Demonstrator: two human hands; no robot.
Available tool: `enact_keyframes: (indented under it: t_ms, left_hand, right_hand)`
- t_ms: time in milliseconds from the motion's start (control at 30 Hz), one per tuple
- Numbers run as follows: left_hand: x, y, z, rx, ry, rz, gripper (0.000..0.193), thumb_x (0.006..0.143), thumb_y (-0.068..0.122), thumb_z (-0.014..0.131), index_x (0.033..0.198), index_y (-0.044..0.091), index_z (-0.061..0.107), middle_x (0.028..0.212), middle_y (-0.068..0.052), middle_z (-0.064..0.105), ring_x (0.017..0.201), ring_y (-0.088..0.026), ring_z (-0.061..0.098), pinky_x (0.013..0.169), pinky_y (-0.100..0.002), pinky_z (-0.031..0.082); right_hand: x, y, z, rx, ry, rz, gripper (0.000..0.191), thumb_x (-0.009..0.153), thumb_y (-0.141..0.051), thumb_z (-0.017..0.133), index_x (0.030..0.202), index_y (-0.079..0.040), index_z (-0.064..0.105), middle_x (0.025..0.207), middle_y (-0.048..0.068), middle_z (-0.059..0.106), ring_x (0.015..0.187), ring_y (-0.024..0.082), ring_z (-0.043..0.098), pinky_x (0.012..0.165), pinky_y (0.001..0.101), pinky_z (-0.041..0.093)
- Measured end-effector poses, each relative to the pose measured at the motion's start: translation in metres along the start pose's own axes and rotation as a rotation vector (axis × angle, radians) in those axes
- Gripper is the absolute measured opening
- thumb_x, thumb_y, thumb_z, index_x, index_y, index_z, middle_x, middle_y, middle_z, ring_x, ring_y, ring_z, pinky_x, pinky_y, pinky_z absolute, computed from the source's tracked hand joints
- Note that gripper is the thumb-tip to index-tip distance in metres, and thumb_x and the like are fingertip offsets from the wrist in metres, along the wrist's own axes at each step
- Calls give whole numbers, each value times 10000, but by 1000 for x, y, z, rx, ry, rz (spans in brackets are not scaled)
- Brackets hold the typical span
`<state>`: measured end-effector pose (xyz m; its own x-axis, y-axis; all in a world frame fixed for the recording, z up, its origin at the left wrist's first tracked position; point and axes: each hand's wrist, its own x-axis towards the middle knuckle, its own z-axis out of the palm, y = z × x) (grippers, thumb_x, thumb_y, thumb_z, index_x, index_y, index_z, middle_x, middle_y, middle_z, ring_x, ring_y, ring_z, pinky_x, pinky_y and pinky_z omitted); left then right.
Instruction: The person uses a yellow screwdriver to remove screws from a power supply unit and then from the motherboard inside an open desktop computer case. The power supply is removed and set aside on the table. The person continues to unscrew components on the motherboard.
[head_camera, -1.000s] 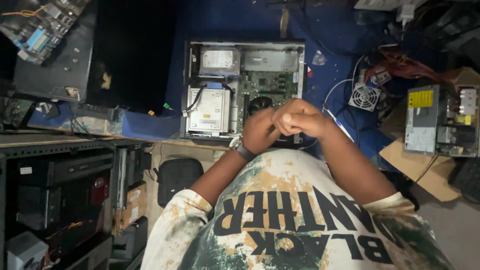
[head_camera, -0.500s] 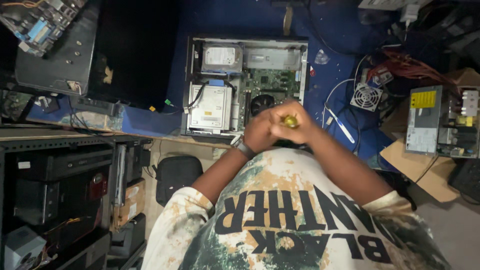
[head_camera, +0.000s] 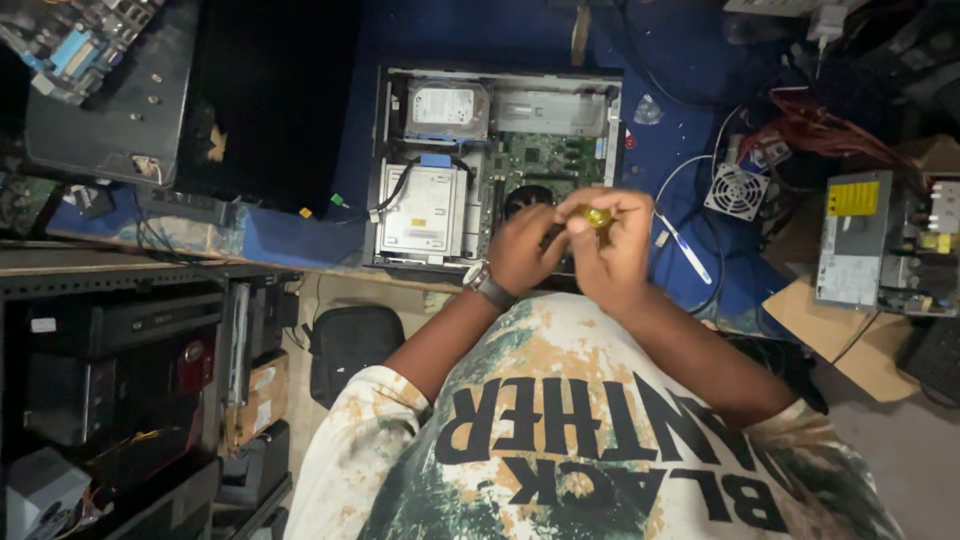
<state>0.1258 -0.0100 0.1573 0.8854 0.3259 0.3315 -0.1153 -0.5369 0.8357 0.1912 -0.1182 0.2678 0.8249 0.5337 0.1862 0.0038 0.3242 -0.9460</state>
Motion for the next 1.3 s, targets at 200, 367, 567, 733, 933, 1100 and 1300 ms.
enact_keyframes:
  t_ms: [200, 367, 567, 733, 933, 1100, 1300]
  left_hand:
    - [5, 7, -13, 21, -53, 78, 225, 917, 130, 727, 1117, 55, 657, 1026, -149, 666, 977, -379, 651, 836, -450, 540]
    - [7, 5, -8, -20, -96, 122, 202, 915, 124, 731, 1106, 80, 681, 1035, -128, 679, 980, -346, 667, 842, -426, 547]
    - [9, -4, -4, -31, -89, 171, 195, 888, 101, 722, 1077, 69, 682, 1095, -137, 682, 1049, -358, 659, 921, -428, 544]
    - [6, -4, -3, -2, -111, 154, 216, 878, 92, 716, 1089, 52, 689, 1127, -141, 689, 1074, -364, 660, 944, -436, 545]
    - [8, -2, -4, -10, -84, 166, 226, 876, 108, 719, 1094, 50, 698, 1133, -146, 714, 1079, -357, 671, 943, -440, 545]
    - [8, -3, -5, 9, -149, 124, 176, 901, 136, 721, 1059, 58, 718, 1069, -133, 729, 1040, -344, 686, 907, -439, 554]
    - [8, -4, -5, 3, -118, 153, 175, 907, 173, 707, 1040, 60, 704, 1080, -141, 730, 1013, -366, 676, 898, -468, 534]
  right_hand:
    - [17, -57, -30, -1211, -312, -533, 331, 846, -252, 860, 1077, -61, 721, 932, 112, 703, 866, 278, 652, 765, 365, 530]
    - [25, -97, -20, -1554, -631, -374, 333, 940, -372, 786, 1076, -71, 744, 867, 85, 701, 842, 263, 684, 802, 398, 551]
    - [44, -129, -3, -1397, -841, -749, 393, 727, -269, 686, 1086, -113, 713, 1134, 99, 716, 1097, 270, 662, 929, 380, 526]
    - [45, -128, 1, -1859, -1079, 57, 379, 1016, -416, 571, 1211, -95, 620, 1115, 74, 651, 1126, 246, 613, 976, 353, 507]
    - [44, -126, -15, -1492, -924, -719, 478, 668, -192, 666, 1137, -112, 633, 1158, 104, 670, 1110, 278, 632, 926, 405, 506]
    - [46, -124, -9, -1537, -1016, -577, 434, 756, -142, 733, 1179, -109, 641, 1148, 93, 699, 1126, 257, 676, 982, 365, 531]
    - [43, -127, 0, -1723, -853, 47, 687, 975, -538, 681, 1421, -29, 564, 1108, 157, 667, 1027, 305, 664, 864, 418, 535]
